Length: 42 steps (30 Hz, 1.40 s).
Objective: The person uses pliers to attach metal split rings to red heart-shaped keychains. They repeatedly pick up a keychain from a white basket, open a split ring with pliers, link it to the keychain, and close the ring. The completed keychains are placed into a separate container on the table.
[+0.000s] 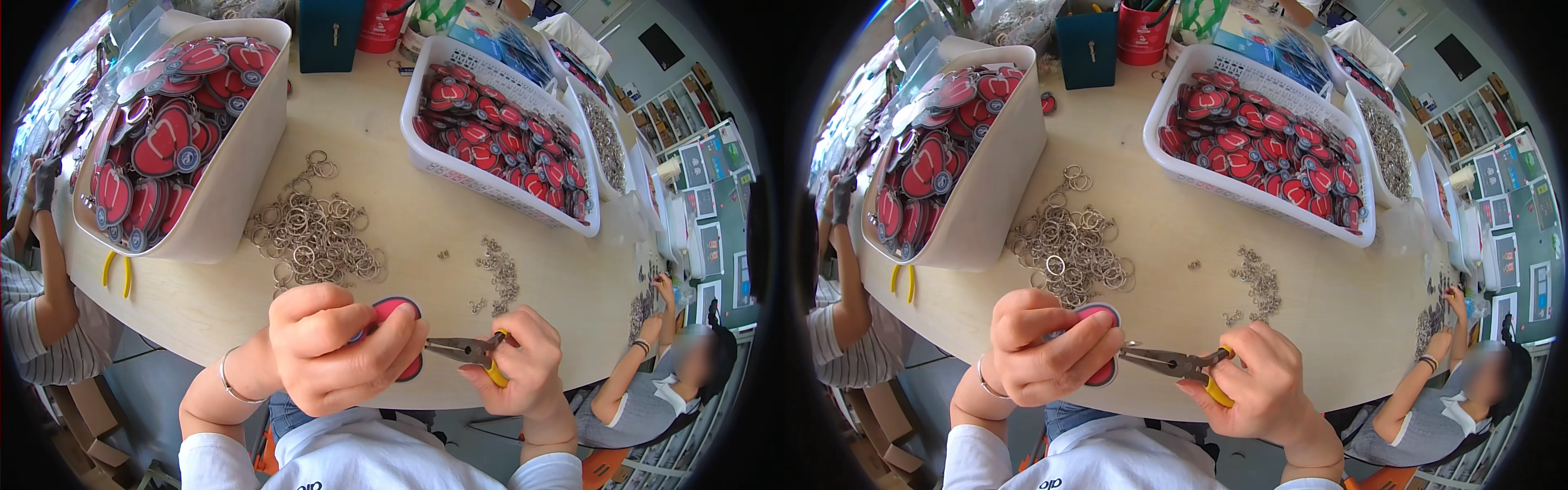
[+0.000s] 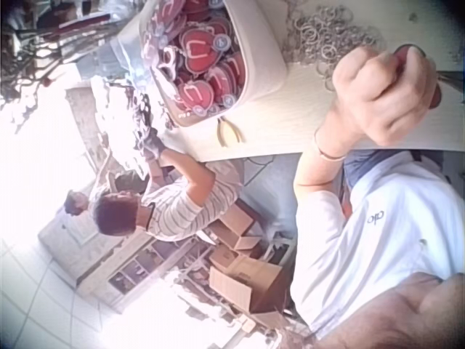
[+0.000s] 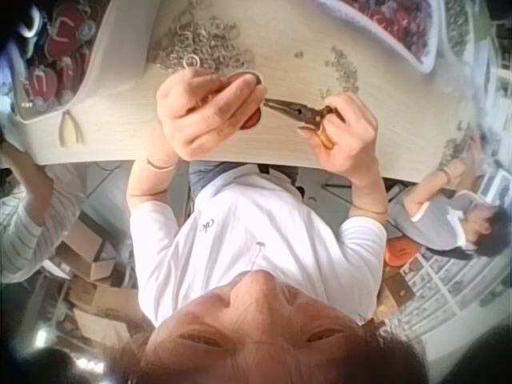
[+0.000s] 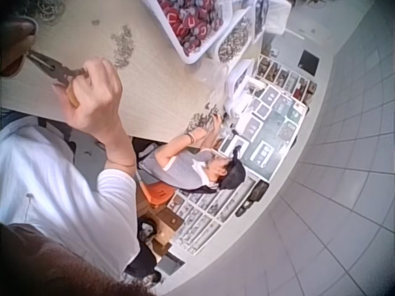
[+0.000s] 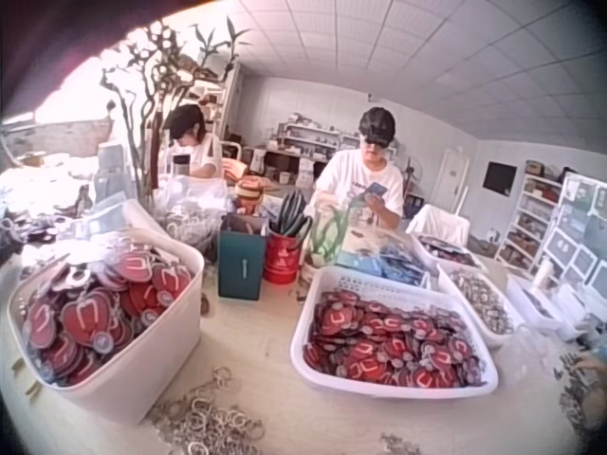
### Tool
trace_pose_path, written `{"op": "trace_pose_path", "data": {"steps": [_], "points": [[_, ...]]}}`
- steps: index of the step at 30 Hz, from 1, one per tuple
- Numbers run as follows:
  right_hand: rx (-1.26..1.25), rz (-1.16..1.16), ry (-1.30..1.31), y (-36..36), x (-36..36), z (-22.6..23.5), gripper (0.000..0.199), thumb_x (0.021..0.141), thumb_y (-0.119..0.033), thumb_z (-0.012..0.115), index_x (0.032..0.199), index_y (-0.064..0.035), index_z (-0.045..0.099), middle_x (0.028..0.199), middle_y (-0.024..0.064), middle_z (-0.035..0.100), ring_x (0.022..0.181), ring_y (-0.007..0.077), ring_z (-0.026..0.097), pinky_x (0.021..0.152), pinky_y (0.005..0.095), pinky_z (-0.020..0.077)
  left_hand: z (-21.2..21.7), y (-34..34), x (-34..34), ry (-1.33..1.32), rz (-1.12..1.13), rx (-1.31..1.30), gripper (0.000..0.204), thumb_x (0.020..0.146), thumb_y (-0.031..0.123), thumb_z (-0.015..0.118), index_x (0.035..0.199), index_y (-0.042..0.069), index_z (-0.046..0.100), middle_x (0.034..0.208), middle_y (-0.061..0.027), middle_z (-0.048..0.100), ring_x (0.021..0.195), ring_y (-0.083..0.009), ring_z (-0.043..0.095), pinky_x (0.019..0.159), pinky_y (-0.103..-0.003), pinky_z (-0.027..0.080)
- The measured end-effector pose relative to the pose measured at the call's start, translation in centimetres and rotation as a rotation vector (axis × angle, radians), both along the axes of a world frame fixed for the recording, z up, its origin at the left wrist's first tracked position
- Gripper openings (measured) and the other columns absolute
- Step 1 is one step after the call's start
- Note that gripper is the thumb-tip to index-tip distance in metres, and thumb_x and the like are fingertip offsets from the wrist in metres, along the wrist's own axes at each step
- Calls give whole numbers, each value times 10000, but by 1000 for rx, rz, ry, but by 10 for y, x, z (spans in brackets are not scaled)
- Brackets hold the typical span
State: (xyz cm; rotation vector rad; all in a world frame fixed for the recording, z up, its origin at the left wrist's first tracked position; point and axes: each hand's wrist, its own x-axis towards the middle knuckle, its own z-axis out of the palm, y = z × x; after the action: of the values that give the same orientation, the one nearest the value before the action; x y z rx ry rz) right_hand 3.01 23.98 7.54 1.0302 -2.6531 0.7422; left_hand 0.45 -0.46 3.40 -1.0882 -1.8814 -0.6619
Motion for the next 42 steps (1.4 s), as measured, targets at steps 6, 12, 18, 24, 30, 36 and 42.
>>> {"op": "trace_pose_path", "data": {"steps": [6,12,18,24,30,36,42], "points": [[97,-49,85,-2,6,4,296,646,-207,803,590,-41,564,711,62,476,505,194,446,414,296,347,1,-1,1,3,8,-38,315,591,58,688,905,78,703,986,-9,629,798,-155,485,547,-255,427],[5,-17,18,1,10,-5,301,661,-210,799,608,-25,568,725,72,497,508,205,462,422,304,369,-1,1,1,7,-17,-24,300,599,70,686,898,79,703,995,-10,633,789,-155,489,548,-253,428],[-155,51,-276,1,1,-7,334,732,-245,769,656,8,564,855,118,536,674,264,522,604,345,440,12,-11,-7,-87,40,11,332,499,95,620,822,44,676,900,-42,657,718,-187,539,583,-283,443],[-244,-150,-210,26,-4,-45,343,773,-259,745,709,38,586,950,138,530,801,277,509,691,354,428,72,-52,-34,40,746,160,170,832,-79,594,989,-40,646,940,-135,663,917,-247,624,815,-332,480],[-400,-226,-158,40,-6,-75,286,769,-224,742,783,37,627,956,125,536,811,261,518,693,344,435,104,-98,-66,-308,1260,-333,263,920,178,559,1035,-46,636,1061,-172,640,939,-344,608,791,-412,487],[-529,-297,-112,52,-9,-82,211,776,-158,722,855,30,665,964,107,543,799,226,549,674,321,458,101,-63,-81,-83,1168,-187,255,874,190,619,1029,-11,638,1094,-152,641,997,-331,605,840,-410,487],[-562,-352,-63,57,-13,-90,167,768,-87,718,866,36,664,986,109,541,832,237,574,711,325,478,50,86,-148,-488,459,-486,280,791,215,690,1015,49,668,1024,-102,649,1030,-288,578,850,-379,488]]}}
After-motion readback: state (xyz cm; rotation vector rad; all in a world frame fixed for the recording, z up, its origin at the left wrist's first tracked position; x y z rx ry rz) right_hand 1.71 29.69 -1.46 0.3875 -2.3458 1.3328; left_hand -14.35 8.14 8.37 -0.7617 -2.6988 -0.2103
